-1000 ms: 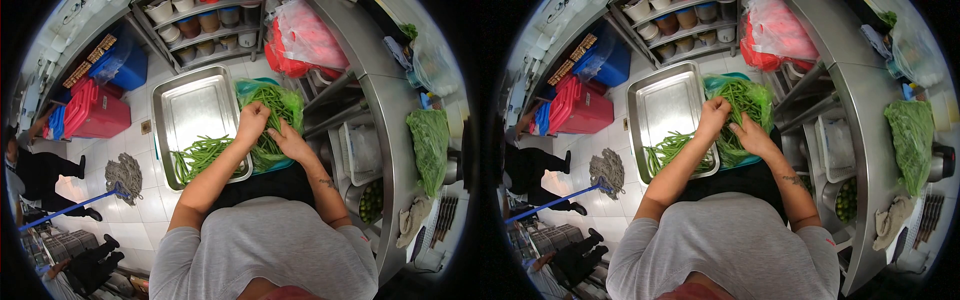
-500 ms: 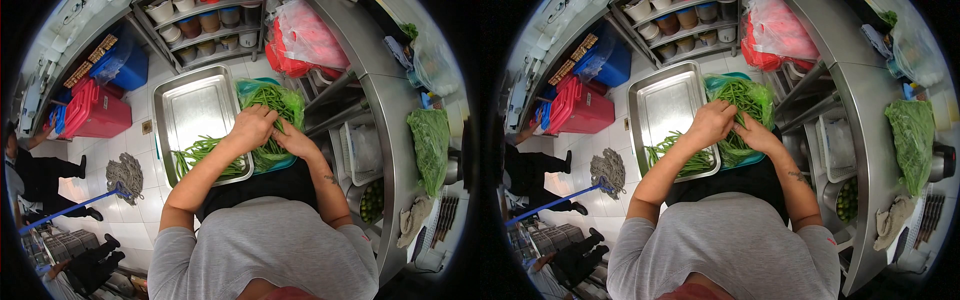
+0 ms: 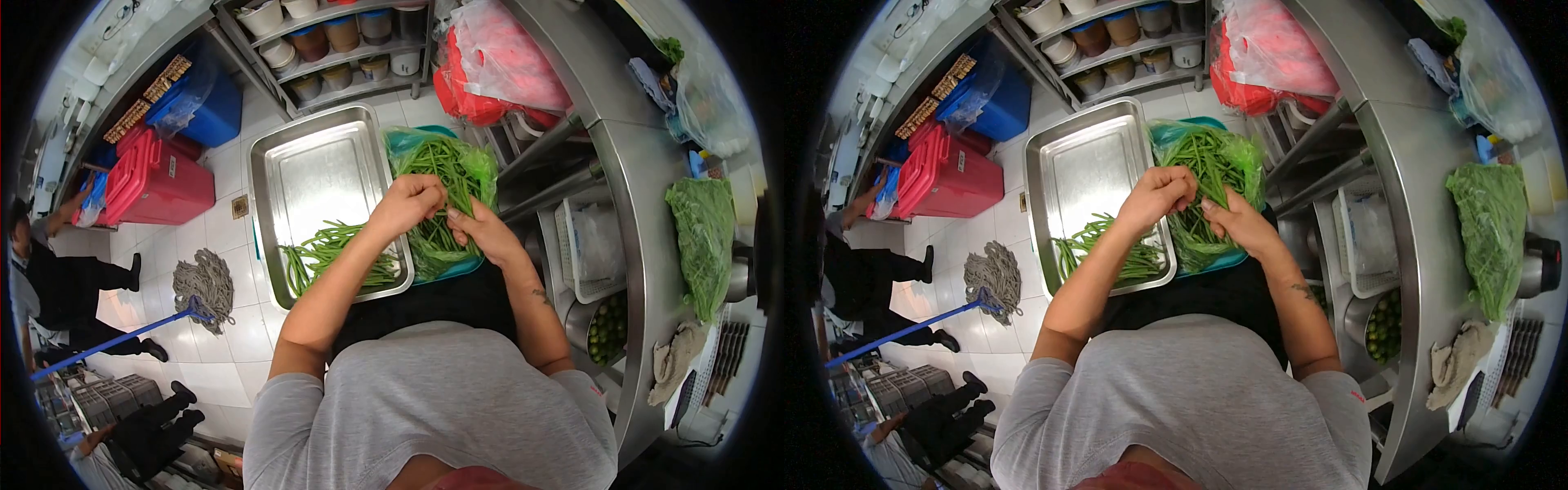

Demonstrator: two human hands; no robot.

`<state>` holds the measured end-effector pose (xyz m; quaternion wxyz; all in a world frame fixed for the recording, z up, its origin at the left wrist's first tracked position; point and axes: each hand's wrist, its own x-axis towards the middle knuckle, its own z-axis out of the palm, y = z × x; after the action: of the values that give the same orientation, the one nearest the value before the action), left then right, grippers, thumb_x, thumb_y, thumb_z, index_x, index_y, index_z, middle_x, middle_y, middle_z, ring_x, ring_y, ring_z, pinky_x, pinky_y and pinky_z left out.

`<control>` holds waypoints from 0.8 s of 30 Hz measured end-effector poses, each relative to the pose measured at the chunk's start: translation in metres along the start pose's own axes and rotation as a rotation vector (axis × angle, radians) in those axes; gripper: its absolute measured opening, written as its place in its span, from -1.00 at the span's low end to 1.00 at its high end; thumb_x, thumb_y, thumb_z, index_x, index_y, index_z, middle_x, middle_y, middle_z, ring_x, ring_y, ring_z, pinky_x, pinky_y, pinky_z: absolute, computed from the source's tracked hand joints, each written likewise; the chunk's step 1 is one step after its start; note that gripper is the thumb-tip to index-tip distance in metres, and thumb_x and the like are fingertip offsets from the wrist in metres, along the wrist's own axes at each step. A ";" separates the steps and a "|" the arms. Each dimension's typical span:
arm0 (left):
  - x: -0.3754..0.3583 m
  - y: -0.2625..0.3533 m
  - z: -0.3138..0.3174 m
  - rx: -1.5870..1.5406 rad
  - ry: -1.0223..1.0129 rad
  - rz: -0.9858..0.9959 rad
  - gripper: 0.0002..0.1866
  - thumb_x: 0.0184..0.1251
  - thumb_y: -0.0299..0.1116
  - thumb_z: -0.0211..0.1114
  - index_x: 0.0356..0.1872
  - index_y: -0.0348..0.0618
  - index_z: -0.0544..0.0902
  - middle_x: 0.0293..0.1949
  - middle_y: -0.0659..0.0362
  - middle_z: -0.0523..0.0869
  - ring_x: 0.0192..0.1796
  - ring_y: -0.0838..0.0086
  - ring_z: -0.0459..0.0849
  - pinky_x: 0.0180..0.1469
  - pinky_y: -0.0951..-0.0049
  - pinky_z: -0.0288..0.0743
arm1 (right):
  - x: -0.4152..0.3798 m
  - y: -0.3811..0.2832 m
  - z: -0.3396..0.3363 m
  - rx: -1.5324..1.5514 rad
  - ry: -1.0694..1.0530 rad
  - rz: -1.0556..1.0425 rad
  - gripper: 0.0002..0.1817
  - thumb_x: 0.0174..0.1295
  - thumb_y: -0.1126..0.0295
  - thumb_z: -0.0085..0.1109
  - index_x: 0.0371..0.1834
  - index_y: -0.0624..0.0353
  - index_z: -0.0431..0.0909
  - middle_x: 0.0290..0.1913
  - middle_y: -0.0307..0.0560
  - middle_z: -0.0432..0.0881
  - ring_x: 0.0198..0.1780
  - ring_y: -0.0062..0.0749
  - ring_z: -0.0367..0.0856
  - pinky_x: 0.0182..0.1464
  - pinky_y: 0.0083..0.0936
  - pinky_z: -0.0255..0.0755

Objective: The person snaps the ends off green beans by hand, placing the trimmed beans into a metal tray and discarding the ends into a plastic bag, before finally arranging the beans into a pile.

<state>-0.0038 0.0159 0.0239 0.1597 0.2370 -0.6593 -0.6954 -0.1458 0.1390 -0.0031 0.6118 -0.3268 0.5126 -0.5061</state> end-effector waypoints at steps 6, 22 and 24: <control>-0.006 0.014 -0.006 0.695 0.243 0.349 -0.89 0.20 -0.43 0.21 -0.33 -0.26 0.53 -0.39 -0.01 0.56 -0.36 0.03 0.57 -0.29 0.20 0.47 | -0.002 -0.011 -0.002 0.113 -0.061 -0.004 -0.81 0.42 0.29 -0.01 -0.06 0.14 0.36 -0.42 -0.31 0.34 -0.44 -0.64 0.33 -0.39 -0.65 0.27; 0.013 -0.014 0.011 0.578 0.461 0.266 -0.91 0.16 -0.54 0.20 -0.32 -0.28 0.51 -0.38 0.00 0.55 -0.25 0.08 0.58 -0.24 0.22 0.48 | 0.003 -0.003 0.016 0.049 0.004 -0.008 -0.90 0.44 0.35 -0.07 -0.10 0.09 0.31 -0.46 -0.36 0.27 -0.51 -0.70 0.19 -0.48 -0.70 0.16; 0.012 -0.014 0.005 0.509 0.431 0.496 -0.86 0.20 -0.55 0.19 -0.20 -0.29 0.53 -0.35 0.00 0.54 -0.30 0.09 0.58 -0.29 0.33 0.47 | 0.003 -0.004 0.009 0.044 -0.049 0.007 -0.89 0.43 0.35 -0.06 -0.10 0.09 0.30 -0.46 -0.36 0.26 -0.50 -0.71 0.19 -0.48 -0.71 0.16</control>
<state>-0.0151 0.0154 0.0092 0.3930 0.2432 -0.7987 -0.3853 -0.1382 0.1339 0.0021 0.6329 -0.3237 0.4874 -0.5070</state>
